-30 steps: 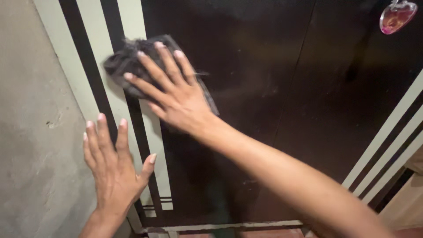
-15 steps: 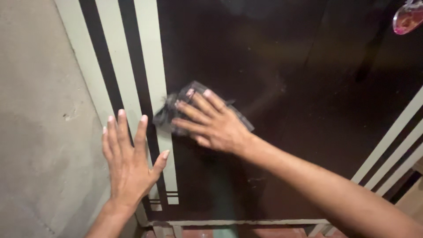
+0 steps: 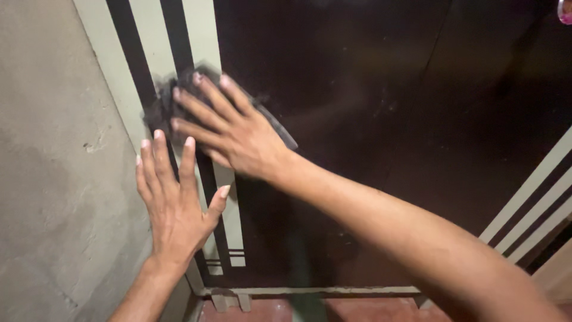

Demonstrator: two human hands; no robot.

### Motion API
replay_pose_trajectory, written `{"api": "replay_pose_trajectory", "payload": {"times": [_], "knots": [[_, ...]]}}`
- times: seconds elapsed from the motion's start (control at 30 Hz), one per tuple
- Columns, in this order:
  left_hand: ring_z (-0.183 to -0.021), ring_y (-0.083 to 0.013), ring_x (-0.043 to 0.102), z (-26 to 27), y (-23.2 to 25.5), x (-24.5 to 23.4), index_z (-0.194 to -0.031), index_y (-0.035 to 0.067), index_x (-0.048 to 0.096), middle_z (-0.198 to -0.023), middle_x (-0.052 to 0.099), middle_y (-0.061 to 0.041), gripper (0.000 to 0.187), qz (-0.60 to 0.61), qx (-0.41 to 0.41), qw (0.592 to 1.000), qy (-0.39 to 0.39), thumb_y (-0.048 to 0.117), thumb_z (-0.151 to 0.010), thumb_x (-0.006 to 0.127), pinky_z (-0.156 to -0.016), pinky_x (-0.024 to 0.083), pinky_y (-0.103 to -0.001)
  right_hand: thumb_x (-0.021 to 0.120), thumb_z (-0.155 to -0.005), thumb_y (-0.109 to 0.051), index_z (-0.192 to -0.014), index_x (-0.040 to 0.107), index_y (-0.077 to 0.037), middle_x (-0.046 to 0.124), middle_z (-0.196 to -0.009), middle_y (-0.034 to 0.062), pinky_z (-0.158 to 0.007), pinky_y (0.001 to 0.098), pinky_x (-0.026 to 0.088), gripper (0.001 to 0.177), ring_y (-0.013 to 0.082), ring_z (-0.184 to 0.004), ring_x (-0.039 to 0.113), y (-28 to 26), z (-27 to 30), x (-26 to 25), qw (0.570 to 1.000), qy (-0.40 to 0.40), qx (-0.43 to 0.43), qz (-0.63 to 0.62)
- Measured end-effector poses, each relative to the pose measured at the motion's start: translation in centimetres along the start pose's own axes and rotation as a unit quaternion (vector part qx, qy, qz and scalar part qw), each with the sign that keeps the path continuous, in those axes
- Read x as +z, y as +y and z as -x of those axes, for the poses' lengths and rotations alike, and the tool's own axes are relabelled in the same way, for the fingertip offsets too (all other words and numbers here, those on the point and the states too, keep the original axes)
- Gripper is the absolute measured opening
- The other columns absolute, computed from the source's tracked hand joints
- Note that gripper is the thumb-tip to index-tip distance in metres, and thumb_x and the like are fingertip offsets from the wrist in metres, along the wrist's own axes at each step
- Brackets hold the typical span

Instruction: The person wipes a dark brown door with a gray cloth, moving from the upper section down to the lower edge and along the vertical trim. The person then wipes the top of a wooden cabinet with the same cloth.

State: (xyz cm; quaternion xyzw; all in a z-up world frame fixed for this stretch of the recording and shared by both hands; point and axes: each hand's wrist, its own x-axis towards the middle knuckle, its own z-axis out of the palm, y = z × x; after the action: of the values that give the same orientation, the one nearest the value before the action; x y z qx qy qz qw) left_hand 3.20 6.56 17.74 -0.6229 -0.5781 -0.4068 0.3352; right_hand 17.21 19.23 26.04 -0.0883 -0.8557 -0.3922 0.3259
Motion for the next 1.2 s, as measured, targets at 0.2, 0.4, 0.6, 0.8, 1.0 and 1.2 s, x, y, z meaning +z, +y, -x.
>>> {"api": "replay_pose_trajectory", "payload": {"times": [0.2,0.4,0.6,0.8,1.0,1.2], "knots": [[-0.157,-0.0502,0.014,-0.4,1.2,0.2,-0.162,0.011,0.030,-0.168,0.016,-0.030,0.083,0.014,0.007,1.000,-0.019,0.057,-0.098,0.055,-0.125,0.014,-0.067,0.067,-0.094,-0.049,-0.165,0.037,-0.032,0.025,-0.173,0.0077,-0.131,0.0541,0.008,0.079,0.0342,-0.160,0.019,0.7,8.2,-1.7,0.997,-0.072,-0.039,-0.003],[-0.155,-0.0513,0.015,-5.3,4.4,0.3,-0.162,0.009,0.032,-0.167,0.017,-0.030,0.085,0.018,0.004,1.000,-0.015,0.053,-0.095,0.061,-0.125,0.014,-0.066,0.071,-0.102,-0.046,-0.164,0.043,-0.033,0.030,-0.171,0.0110,-0.132,0.0574,0.011,0.069,0.0381,-0.160,0.019,9.1,7.3,-5.6,0.993,0.054,0.101,0.043],[-0.157,-0.0501,0.015,-12.3,7.2,-1.6,-0.164,0.010,0.029,-0.169,0.017,-0.029,0.085,-0.023,0.038,0.999,0.017,0.052,-0.099,0.062,-0.126,0.013,-0.066,0.070,-0.102,-0.046,-0.162,0.044,-0.031,0.026,-0.173,0.0100,-0.134,0.0570,0.011,0.067,0.0381,-0.162,0.019,13.1,-1.9,-6.0,0.986,0.120,0.114,0.016],[-0.157,-0.0507,0.014,-17.3,7.7,-3.5,-0.164,0.010,0.030,-0.169,0.018,-0.029,0.082,-0.044,0.046,0.998,0.027,0.050,-0.099,0.061,-0.126,0.014,-0.065,0.069,-0.095,-0.048,-0.159,0.045,-0.029,0.027,-0.169,0.0110,-0.129,0.0595,0.011,0.071,0.0397,-0.157,0.019,17.8,-0.5,-10.9,0.996,0.086,-0.008,-0.020],[-0.157,-0.0490,0.015,-20.0,8.1,-1.2,-0.162,0.011,0.034,-0.168,0.019,-0.028,0.080,-0.025,0.040,0.998,0.039,0.051,-0.097,0.059,-0.125,0.014,-0.065,0.067,-0.102,-0.046,-0.161,0.044,-0.033,0.028,-0.172,0.0098,-0.135,0.0569,0.013,0.064,0.0386,-0.162,0.020,17.9,0.6,-12.6,0.949,0.166,0.250,0.094],[-0.159,-0.0461,0.013,-19.6,5.4,1.5,-0.161,0.005,0.037,-0.169,0.021,-0.026,0.081,-0.022,0.065,0.994,0.086,0.062,-0.103,0.044,-0.127,0.012,-0.064,0.065,-0.100,-0.049,-0.161,0.043,-0.034,0.030,-0.170,0.0121,-0.132,0.0591,0.012,0.066,0.0395,-0.160,0.020,16.7,0.2,-10.7,0.984,0.087,0.149,0.038]]}}
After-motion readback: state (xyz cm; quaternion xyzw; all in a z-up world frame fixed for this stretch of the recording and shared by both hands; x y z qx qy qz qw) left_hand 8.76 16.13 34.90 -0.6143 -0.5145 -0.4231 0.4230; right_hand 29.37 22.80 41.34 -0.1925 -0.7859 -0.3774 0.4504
